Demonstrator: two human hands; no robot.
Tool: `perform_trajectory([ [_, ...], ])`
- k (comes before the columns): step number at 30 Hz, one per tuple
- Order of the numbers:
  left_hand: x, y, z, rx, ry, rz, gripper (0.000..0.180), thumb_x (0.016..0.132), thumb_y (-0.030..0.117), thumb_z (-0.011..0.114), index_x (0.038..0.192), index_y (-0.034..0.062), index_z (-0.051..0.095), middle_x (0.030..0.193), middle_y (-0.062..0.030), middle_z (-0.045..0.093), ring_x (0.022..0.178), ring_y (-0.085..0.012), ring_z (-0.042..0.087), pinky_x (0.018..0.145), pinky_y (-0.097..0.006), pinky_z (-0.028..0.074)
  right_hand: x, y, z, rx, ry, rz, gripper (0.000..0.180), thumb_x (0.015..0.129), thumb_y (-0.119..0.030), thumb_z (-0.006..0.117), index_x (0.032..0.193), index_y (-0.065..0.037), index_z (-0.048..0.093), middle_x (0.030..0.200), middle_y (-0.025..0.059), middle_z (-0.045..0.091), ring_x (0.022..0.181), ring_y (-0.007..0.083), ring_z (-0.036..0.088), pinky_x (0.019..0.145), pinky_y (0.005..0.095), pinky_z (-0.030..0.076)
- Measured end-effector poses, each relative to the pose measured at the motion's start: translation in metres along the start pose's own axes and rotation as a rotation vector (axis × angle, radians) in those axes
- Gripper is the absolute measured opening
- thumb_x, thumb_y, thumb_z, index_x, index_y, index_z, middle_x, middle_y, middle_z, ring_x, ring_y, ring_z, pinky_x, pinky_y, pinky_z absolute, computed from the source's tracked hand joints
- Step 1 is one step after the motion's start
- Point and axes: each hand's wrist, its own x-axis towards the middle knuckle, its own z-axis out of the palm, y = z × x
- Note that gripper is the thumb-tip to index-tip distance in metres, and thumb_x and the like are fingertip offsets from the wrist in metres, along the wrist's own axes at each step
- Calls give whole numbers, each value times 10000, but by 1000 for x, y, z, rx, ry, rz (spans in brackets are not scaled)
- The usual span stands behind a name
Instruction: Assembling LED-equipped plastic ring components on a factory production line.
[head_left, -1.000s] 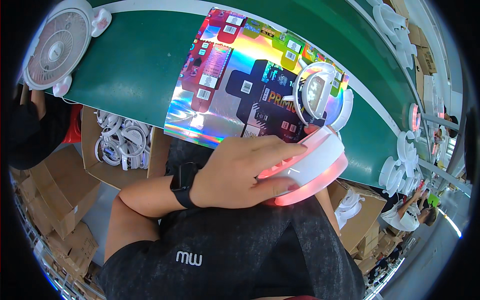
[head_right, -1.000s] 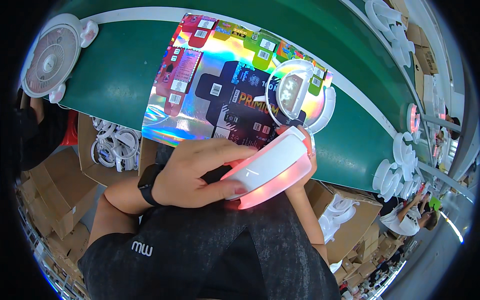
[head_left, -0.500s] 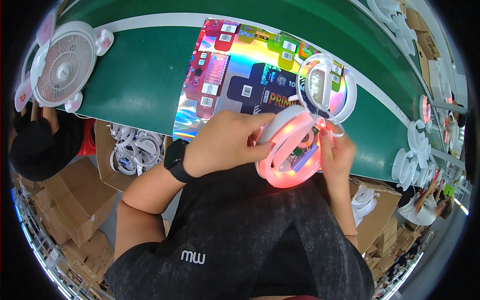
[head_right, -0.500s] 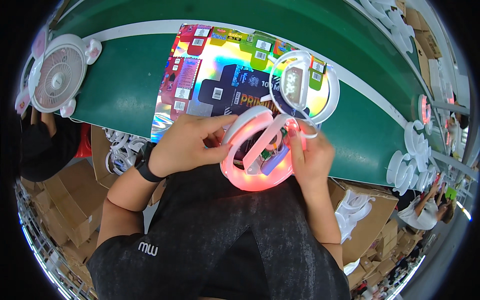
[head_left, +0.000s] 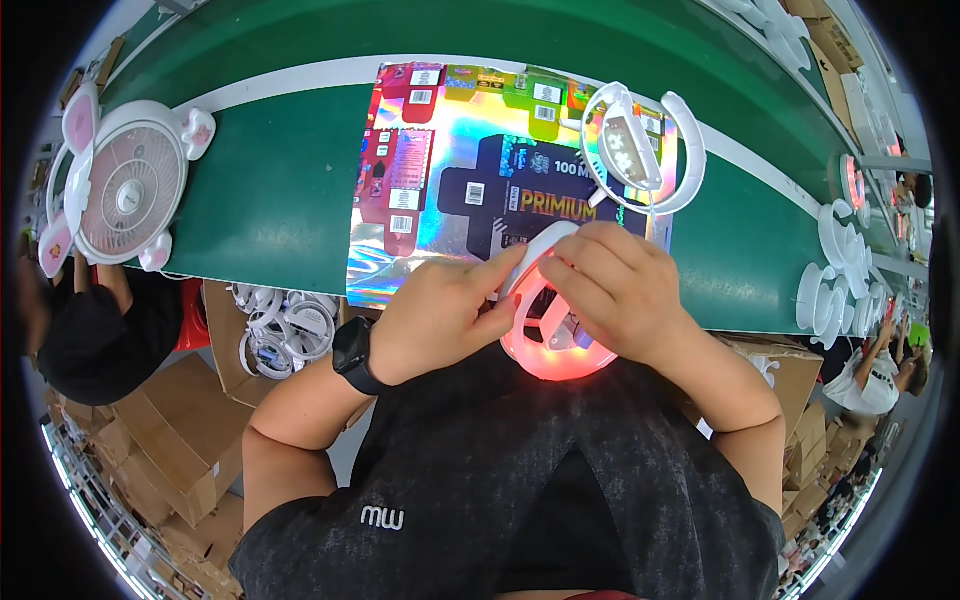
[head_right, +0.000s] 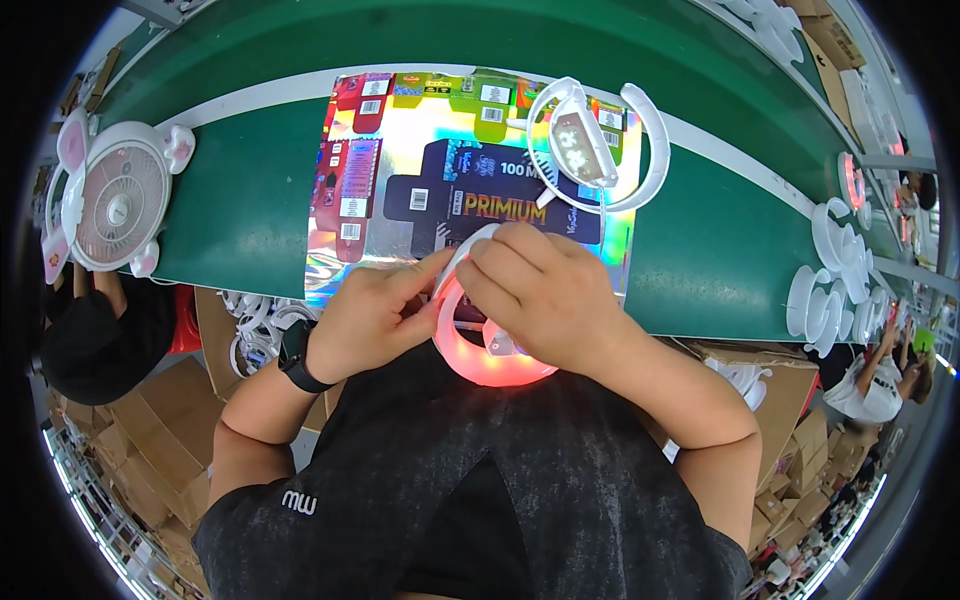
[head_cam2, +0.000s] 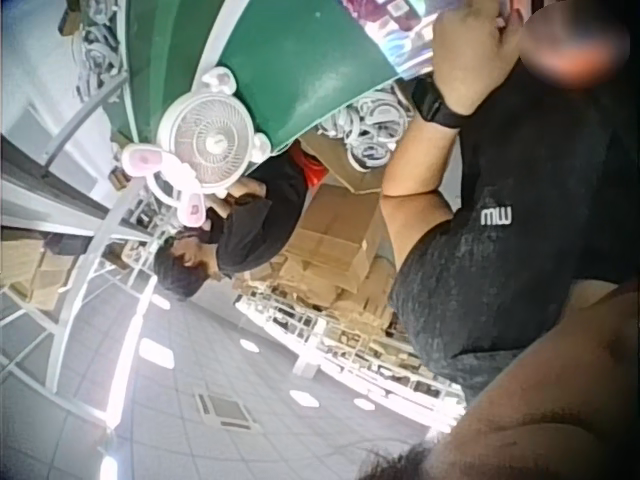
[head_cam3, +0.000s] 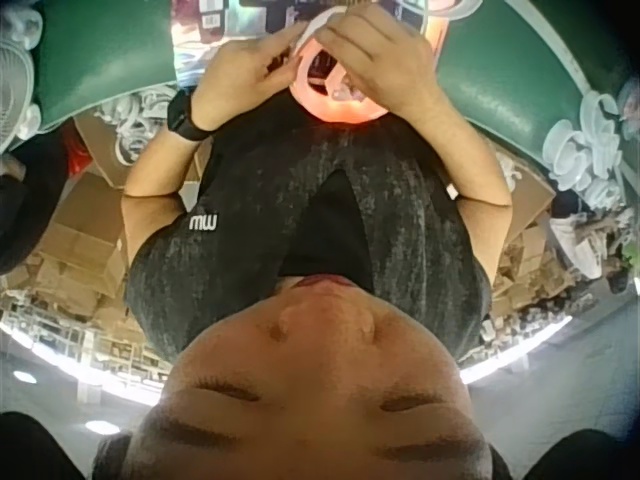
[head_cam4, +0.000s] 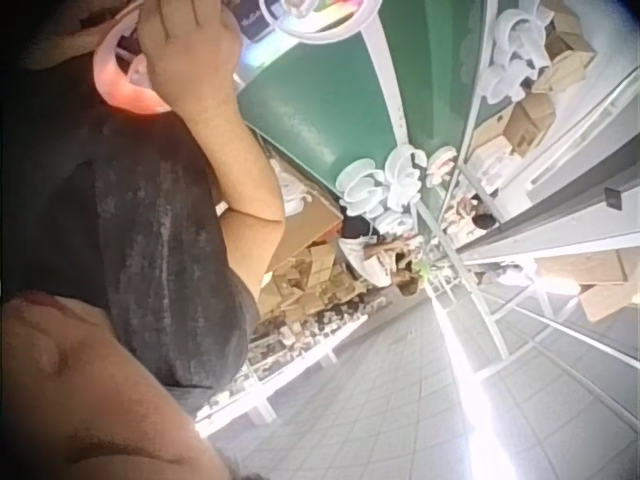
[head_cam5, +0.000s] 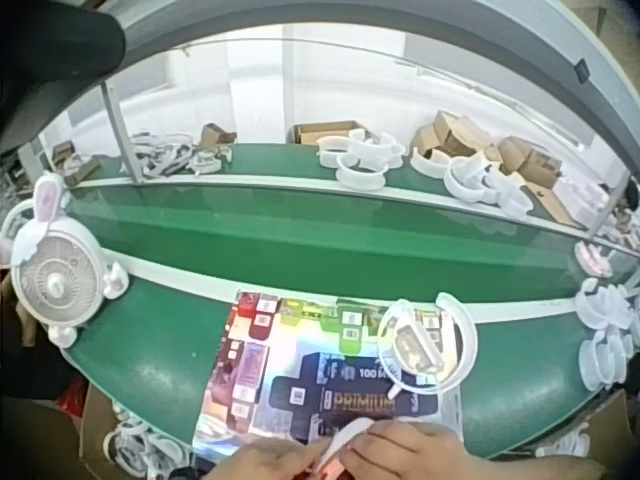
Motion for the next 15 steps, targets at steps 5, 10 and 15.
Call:
perform_trajectory([
  [5,-7,-9,7,-40,52,70,464,803,118,665,1233,-27,567,678,-152,597,584,-335,600,529,-424,450,-5,-1,5,6,30,-42,321,644,-122,655,959,-59,674,940,50,648,829,231,628,636,301,512],
  [10,-10,-18,11,-10,44,89,486,806,83,644,1272,-18,548,724,-151,624,624,-311,630,565,-379,480,-11,-1,5,-24,0,-72,374,696,-174,624,1052,-68,669,1026,50,637,922,228,617,661,302,517],
  [15,-5,-13,4,-124,36,19,474,796,134,682,1240,6,570,709,-155,635,616,-308,643,550,-378,489,-4,-3,8,-15,63,-19,377,685,-155,653,1050,-65,671,1036,56,640,938,240,620,678,327,531],
])
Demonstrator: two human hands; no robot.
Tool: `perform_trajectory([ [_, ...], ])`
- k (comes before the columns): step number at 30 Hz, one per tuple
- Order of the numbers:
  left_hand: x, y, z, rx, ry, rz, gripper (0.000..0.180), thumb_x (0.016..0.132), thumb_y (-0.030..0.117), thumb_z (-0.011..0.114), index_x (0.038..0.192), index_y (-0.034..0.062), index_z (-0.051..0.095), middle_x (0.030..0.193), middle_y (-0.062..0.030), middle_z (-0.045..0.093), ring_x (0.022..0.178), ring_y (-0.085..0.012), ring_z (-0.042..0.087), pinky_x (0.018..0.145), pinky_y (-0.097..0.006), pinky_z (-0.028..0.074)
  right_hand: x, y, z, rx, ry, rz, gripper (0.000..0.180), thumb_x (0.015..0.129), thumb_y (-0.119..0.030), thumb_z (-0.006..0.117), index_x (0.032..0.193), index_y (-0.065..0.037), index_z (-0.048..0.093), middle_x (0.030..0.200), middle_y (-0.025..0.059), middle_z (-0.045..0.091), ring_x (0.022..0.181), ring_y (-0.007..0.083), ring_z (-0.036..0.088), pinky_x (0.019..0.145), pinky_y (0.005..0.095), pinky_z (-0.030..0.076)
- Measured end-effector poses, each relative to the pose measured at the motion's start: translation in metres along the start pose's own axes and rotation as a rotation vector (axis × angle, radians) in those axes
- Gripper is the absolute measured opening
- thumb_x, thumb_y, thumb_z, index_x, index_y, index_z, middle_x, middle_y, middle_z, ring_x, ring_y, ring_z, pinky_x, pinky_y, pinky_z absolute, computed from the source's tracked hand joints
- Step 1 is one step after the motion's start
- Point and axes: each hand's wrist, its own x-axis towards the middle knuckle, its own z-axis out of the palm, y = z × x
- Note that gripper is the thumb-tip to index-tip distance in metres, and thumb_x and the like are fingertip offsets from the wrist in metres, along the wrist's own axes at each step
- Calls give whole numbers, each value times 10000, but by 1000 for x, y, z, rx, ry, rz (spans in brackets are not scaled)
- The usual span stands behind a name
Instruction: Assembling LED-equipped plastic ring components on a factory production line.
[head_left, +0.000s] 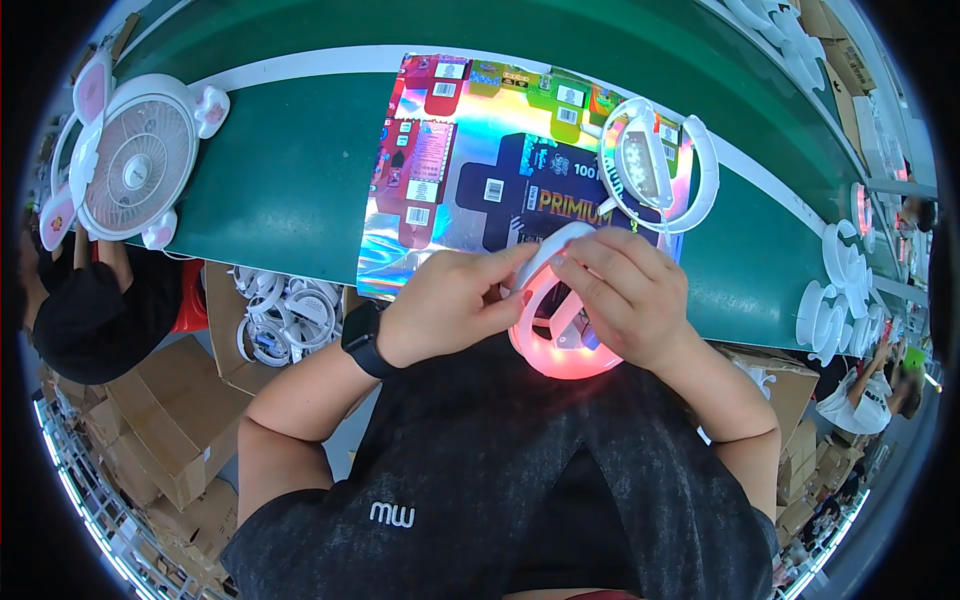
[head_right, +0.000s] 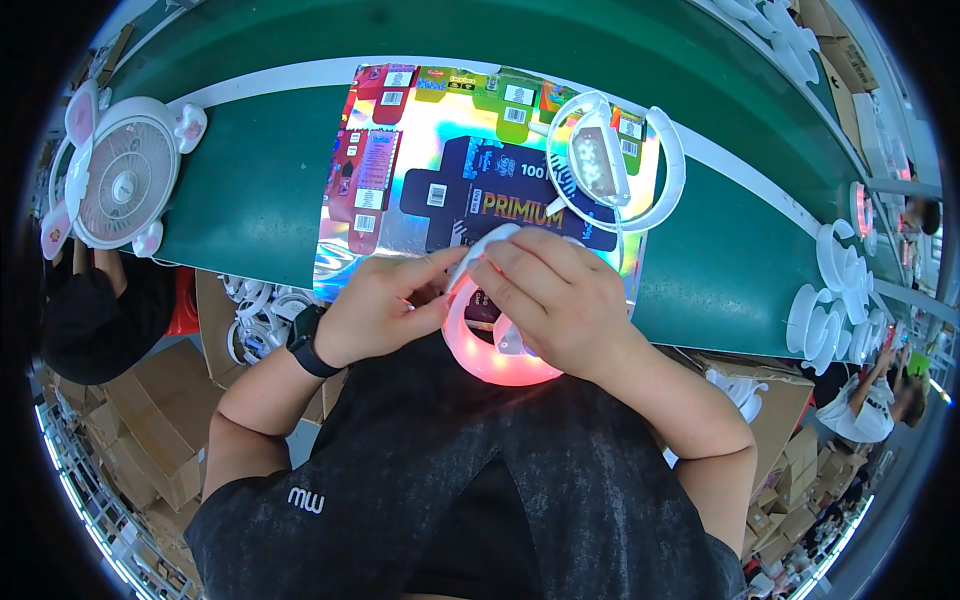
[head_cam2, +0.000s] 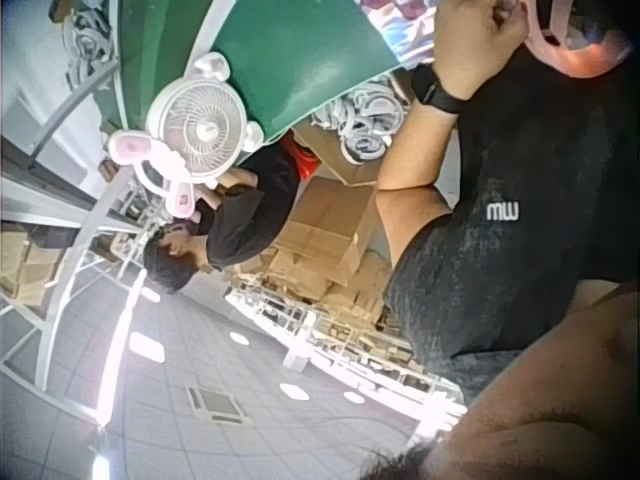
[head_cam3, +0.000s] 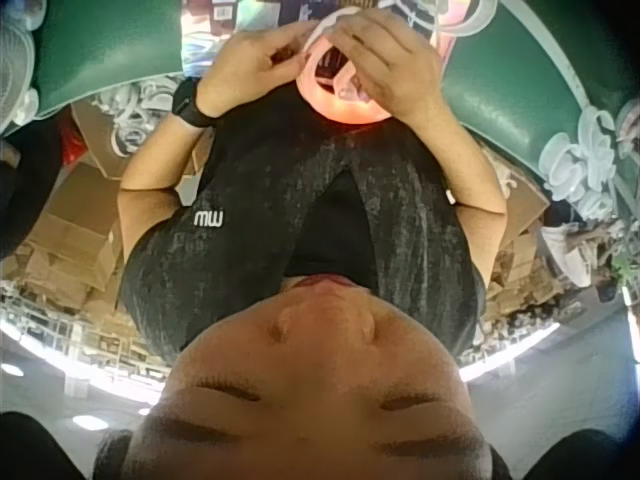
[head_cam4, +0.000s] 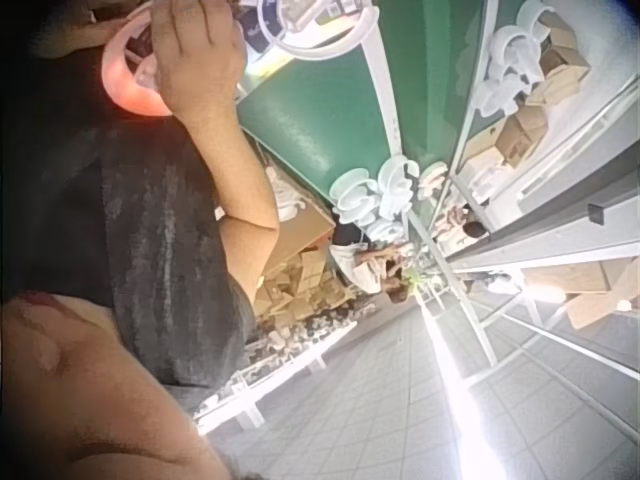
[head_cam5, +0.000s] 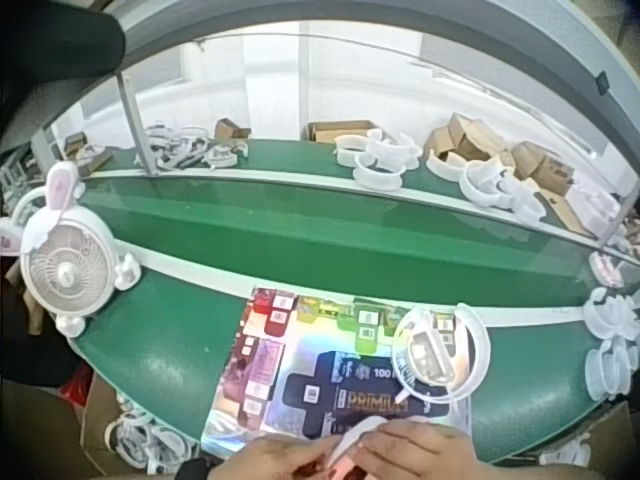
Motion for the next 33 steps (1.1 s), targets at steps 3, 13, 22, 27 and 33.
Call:
perform_trajectory([
  [3,0,-1,-7,-136,-19,-181,521,800,152,701,1282,22,552,723,-147,657,623,-283,661,565,-347,503,-5,-6,1,10,158,65,332,691,-175,731,992,-53,662,962,77,638,849,240,630,631,336,521],
  [13,6,-4,-1,-529,-5,-470,413,941,209,591,1303,18,535,696,-111,667,614,-166,658,579,-286,500,2,-54,10,271,-135,662,347,818,-355,723,896,-30,629,616,100,621,525,271,627,477,364,482],
  [22,42,-20,-13,-645,-313,-628,409,1012,323,528,1310,45,568,857,-2,659,684,-50,626,601,-186,497,-23,-64,25,185,-238,416,472,752,-256,766,1111,16,622,682,80,633,588,223,636,511,338,492],
  [27,41,-11,-16,-308,-391,-383,198,912,161,663,1023,-2,678,839,-16,678,781,-76,626,682,-215,474,-40,-53,18,200,-284,169,438,742,-257,768,1078,-2,650,814,59,679,669,190,646,577,317,520],
  [33,20,-19,21,-346,-65,-339,280,959,179,573,784,-21,659,706,-53,630,695,-104,589,632,-256,440,-42,-52,14,202,-285,138,365,810,-310,706,1048,-36,666,874,38,694,717,170,645,729,327,534],
])
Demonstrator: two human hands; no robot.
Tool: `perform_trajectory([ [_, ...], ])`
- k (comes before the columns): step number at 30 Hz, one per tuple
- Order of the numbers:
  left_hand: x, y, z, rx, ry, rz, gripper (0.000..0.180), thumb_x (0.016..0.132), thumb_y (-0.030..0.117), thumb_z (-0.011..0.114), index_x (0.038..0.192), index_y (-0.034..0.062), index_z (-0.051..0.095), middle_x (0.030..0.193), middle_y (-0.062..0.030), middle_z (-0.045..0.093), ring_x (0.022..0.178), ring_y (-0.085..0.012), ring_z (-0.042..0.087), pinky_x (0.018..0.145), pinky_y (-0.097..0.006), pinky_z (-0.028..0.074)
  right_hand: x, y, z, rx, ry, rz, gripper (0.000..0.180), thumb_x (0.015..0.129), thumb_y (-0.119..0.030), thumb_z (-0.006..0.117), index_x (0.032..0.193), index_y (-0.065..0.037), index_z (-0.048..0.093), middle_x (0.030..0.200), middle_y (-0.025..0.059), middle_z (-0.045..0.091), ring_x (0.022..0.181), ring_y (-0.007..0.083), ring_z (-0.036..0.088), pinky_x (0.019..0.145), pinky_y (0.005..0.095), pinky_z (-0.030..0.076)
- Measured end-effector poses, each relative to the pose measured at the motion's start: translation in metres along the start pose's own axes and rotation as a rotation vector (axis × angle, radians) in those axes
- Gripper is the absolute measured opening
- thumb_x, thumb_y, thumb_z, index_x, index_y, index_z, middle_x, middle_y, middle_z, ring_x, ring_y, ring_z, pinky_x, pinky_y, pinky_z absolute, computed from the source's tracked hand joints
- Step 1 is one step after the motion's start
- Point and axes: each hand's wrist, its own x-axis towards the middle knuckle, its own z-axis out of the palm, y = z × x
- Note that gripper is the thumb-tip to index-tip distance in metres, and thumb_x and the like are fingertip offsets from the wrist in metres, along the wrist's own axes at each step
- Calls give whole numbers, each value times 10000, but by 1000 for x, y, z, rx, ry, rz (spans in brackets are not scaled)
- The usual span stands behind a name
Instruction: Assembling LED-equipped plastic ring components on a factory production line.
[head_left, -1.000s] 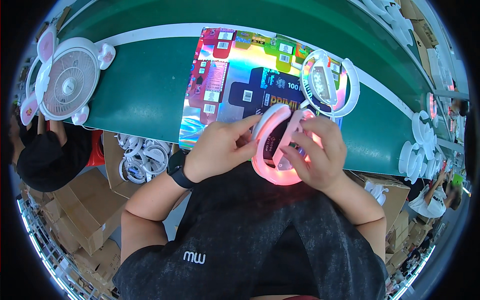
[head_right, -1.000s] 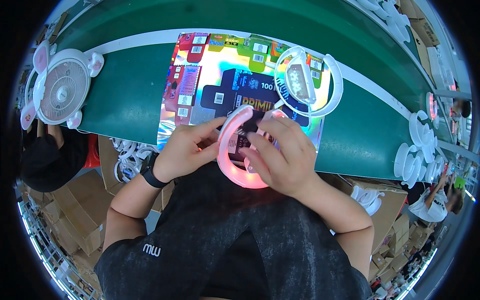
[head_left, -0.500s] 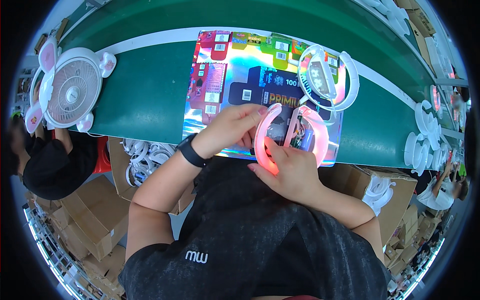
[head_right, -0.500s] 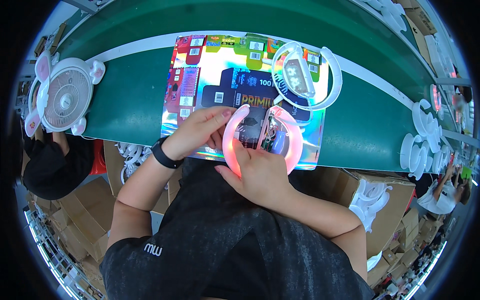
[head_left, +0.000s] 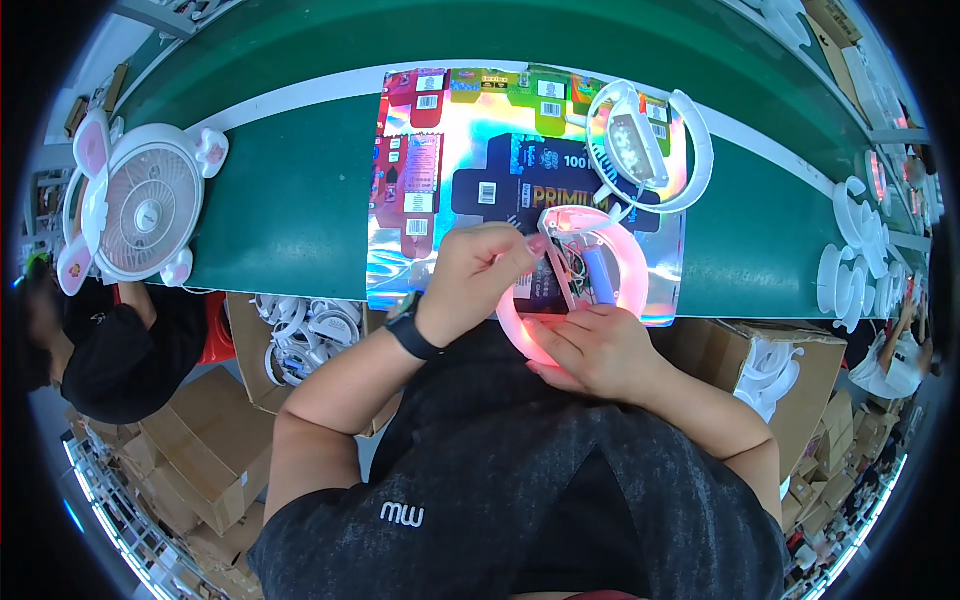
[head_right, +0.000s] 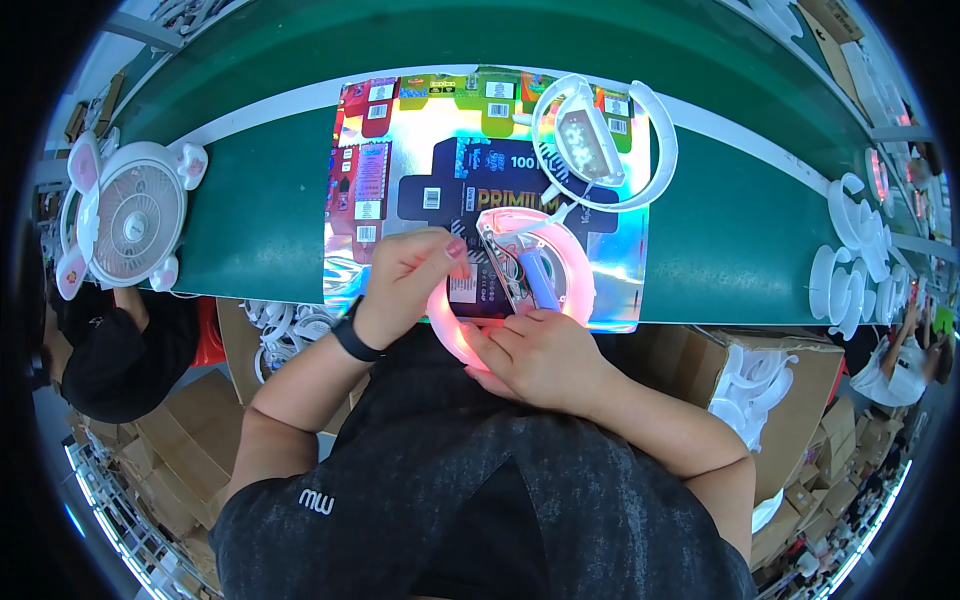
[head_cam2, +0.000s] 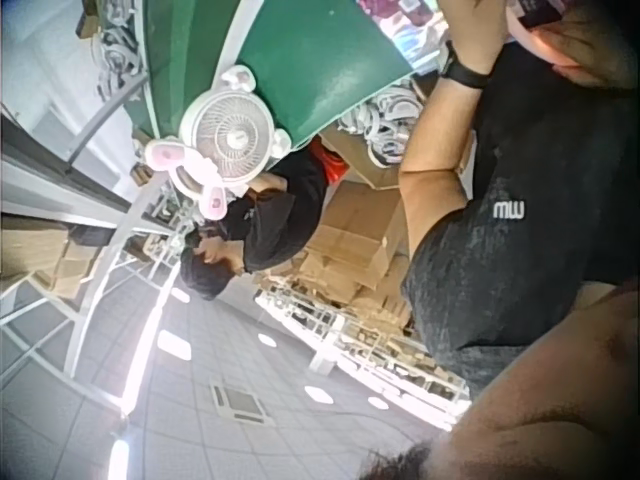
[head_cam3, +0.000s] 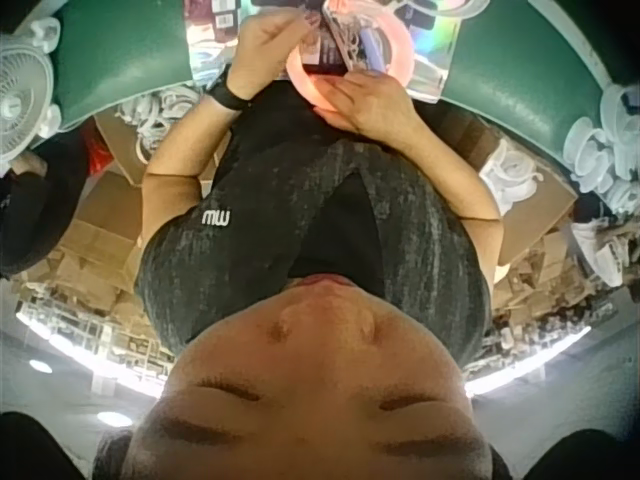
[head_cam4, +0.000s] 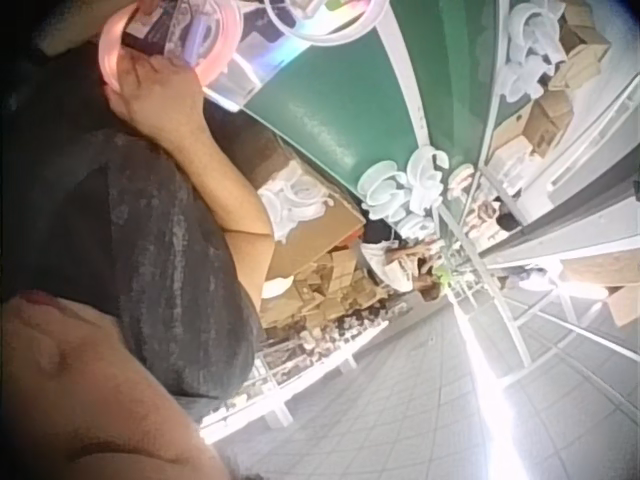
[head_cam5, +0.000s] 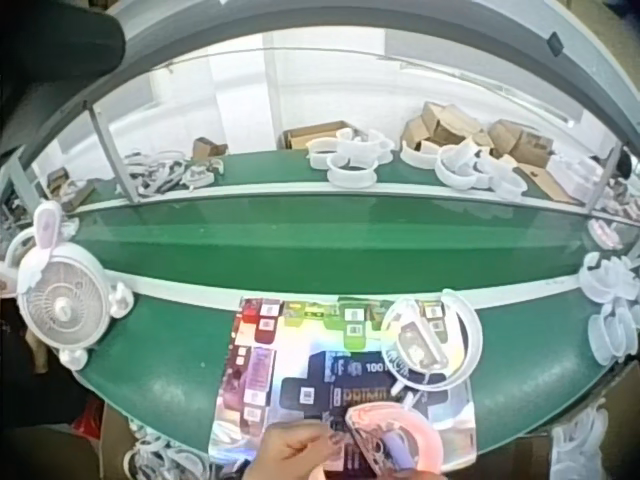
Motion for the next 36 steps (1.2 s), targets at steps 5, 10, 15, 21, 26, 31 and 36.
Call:
perform_trajectory([
  [5,8,-7,21,-309,376,250,491,1022,216,397,635,-28,573,657,-111,594,623,-170,541,625,-295,404,3,2,5,20,73,-2,429,738,-273,766,1063,-12,663,833,47,680,670,173,631,629,302,521],
  [10,13,-2,21,-428,452,205,457,1009,221,470,636,-17,584,657,-53,597,587,-97,493,567,-266,359,4,4,7,5,100,-19,433,729,-257,771,1062,-2,662,810,42,671,650,167,621,612,298,512],
  [15,18,-5,19,-365,424,155,421,1003,226,450,681,-7,588,644,-70,591,576,-110,512,547,-261,376,2,3,11,-3,148,-12,443,715,-234,779,1062,12,657,796,44,667,635,166,617,587,285,502],
  [21,25,-5,15,-290,450,241,317,957,131,534,674,-11,555,649,-25,512,587,-82,443,556,-252,328,3,2,11,-25,180,-11,424,715,-230,780,1043,12,664,788,45,669,631,164,617,570,284,495],
  [26,37,-1,13,-460,391,238,357,971,158,498,659,-10,535,654,-20,502,589,-77,419,550,-262,301,4,3,11,-54,216,27,395,732,-238,764,1039,-6,673,777,34,663,648,155,617,631,298,506],
  [31,42,5,17,-582,430,260,361,969,155,469,656,-12,531,659,-29,510,601,-84,427,558,-257,306,0,9,13,-72,232,41,395,744,-252,753,1053,-19,677,790,31,659,671,157,615,685,313,516],
  [36,40,8,20,-578,495,255,343,960,149,478,664,-17,529,669,-35,516,603,-101,439,568,-257,322,-1,14,12,-65,241,41,414,729,-262,758,1056,-21,676,778,26,653,670,160,618,697,318,517],
])
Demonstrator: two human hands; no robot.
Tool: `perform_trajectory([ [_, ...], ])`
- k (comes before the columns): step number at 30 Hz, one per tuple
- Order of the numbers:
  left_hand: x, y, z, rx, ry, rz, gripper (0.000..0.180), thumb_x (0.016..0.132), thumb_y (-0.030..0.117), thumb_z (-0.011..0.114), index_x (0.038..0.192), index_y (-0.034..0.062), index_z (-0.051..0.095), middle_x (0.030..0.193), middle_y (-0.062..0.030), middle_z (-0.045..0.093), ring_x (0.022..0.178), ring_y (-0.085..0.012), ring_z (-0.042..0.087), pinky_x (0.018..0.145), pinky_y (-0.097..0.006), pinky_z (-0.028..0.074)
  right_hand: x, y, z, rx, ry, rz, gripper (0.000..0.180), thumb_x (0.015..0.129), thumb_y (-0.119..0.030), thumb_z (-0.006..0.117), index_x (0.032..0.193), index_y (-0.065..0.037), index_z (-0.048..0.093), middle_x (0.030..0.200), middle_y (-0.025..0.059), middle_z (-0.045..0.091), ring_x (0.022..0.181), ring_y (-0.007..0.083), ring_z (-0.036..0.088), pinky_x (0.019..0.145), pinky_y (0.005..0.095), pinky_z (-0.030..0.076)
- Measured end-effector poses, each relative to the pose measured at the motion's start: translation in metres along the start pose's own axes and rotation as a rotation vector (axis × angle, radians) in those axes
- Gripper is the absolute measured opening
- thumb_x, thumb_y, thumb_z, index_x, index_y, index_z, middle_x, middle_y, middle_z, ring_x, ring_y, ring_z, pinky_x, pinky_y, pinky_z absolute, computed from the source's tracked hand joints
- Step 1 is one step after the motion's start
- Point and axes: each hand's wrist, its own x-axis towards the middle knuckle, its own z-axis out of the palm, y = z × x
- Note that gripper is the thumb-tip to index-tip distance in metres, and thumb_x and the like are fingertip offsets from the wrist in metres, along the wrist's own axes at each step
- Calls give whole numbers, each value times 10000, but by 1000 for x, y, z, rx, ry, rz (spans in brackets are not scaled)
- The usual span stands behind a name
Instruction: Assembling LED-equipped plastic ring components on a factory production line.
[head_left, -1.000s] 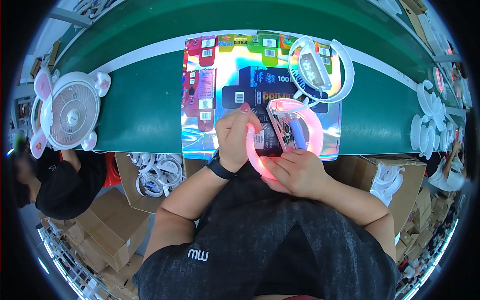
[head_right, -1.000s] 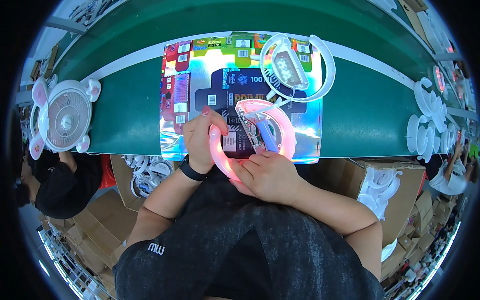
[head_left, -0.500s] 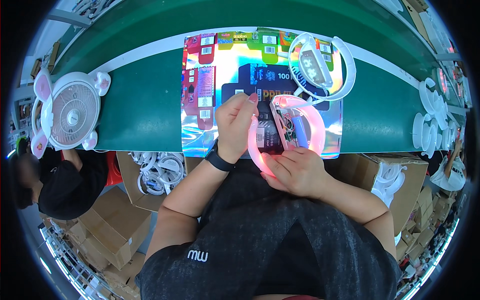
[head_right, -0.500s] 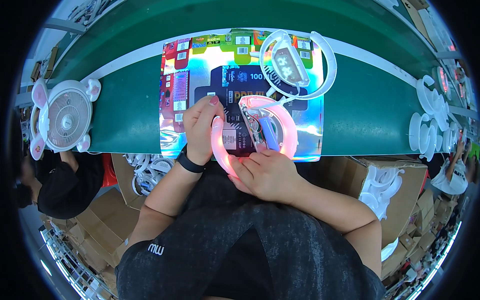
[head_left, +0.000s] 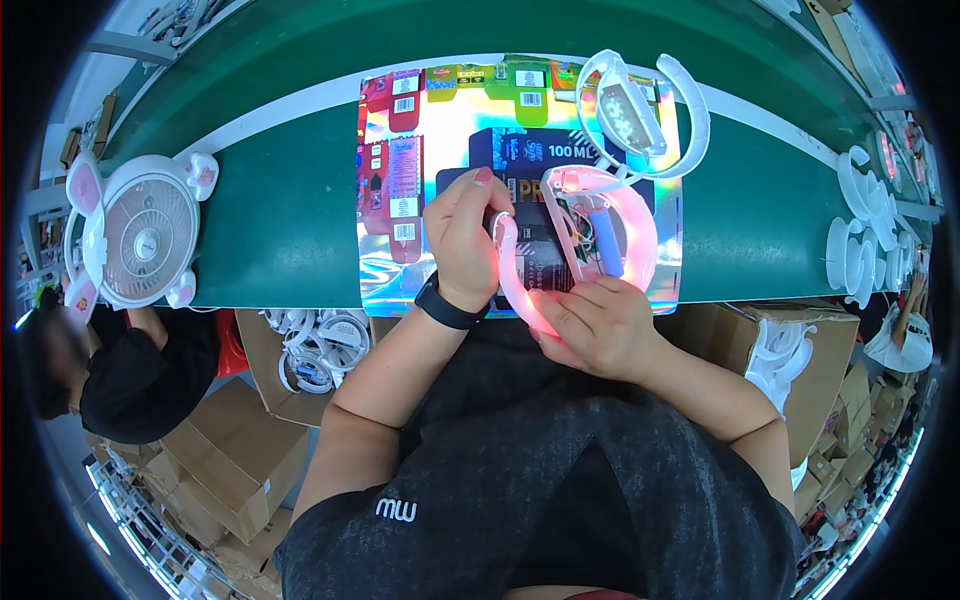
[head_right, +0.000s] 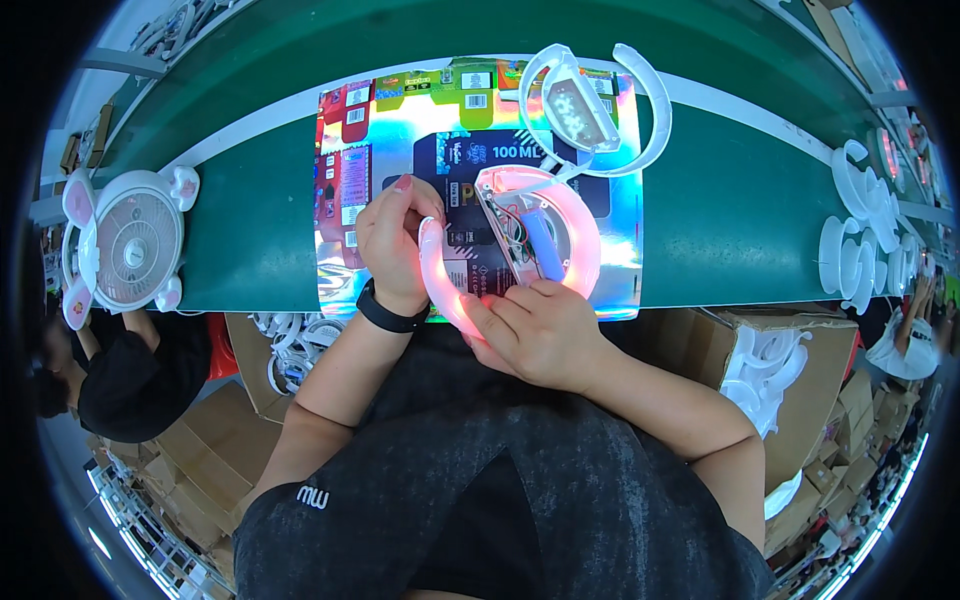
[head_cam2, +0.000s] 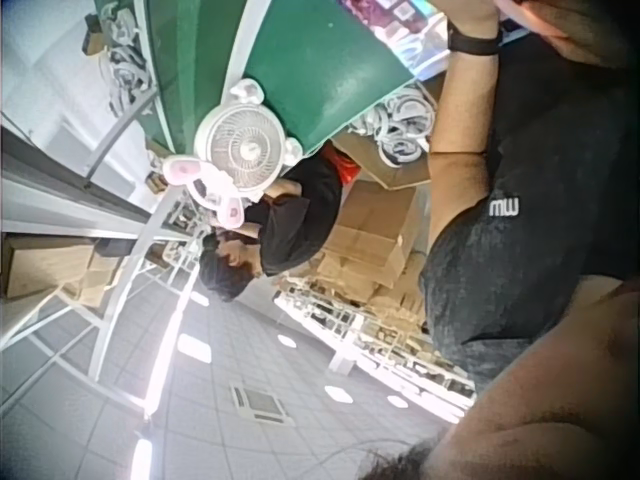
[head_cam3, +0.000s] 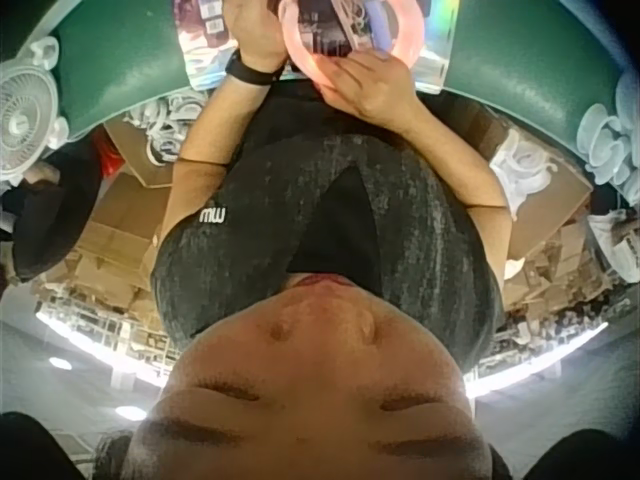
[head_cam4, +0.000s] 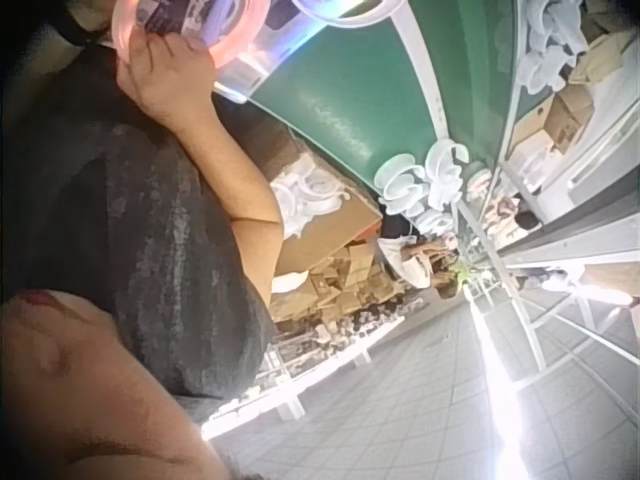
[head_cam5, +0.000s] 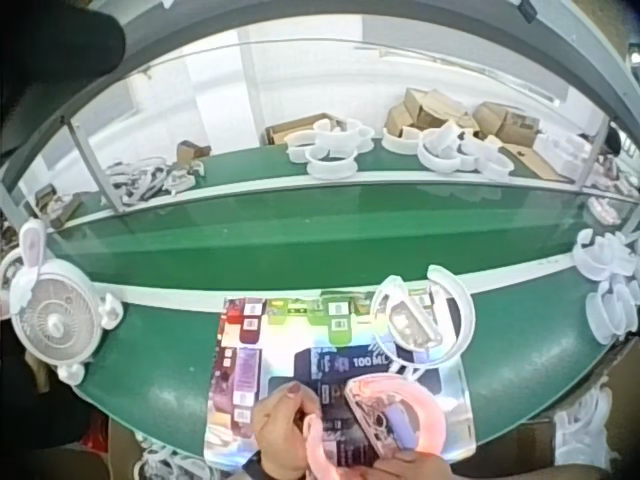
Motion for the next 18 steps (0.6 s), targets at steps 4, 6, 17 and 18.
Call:
perform_trajectory([
  [4,-5,8,3,205,-41,196,237,916,55,541,693,-25,534,672,-58,515,601,-114,454,561,-270,344,10,-1,-9,65,-23,60,498,734,-309,765,1113,-9,646,772,49,655,664,187,634,658,321,518],
  [6,-13,13,14,257,-57,280,196,897,21,563,709,-27,538,672,-65,511,601,-115,459,556,-271,350,22,-8,-20,211,-98,304,602,755,-377,766,1194,1,599,775,81,659,672,232,653,634,336,522],
  [17,-41,48,-17,613,-434,-108,237,801,190,774,949,34,674,680,-51,633,572,-140,603,534,-256,458,22,-1,-26,773,-187,601,459,800,-270,737,1175,-51,586,1007,138,630,906,327,638,777,406,512],
  [18,-44,52,-19,690,-469,-65,240,791,191,781,940,33,678,675,-55,633,569,-157,606,534,-267,464,23,-1,-28,774,-193,599,459,800,-270,737,1175,-51,586,1007,138,630,906,327,638,777,406,512],
])
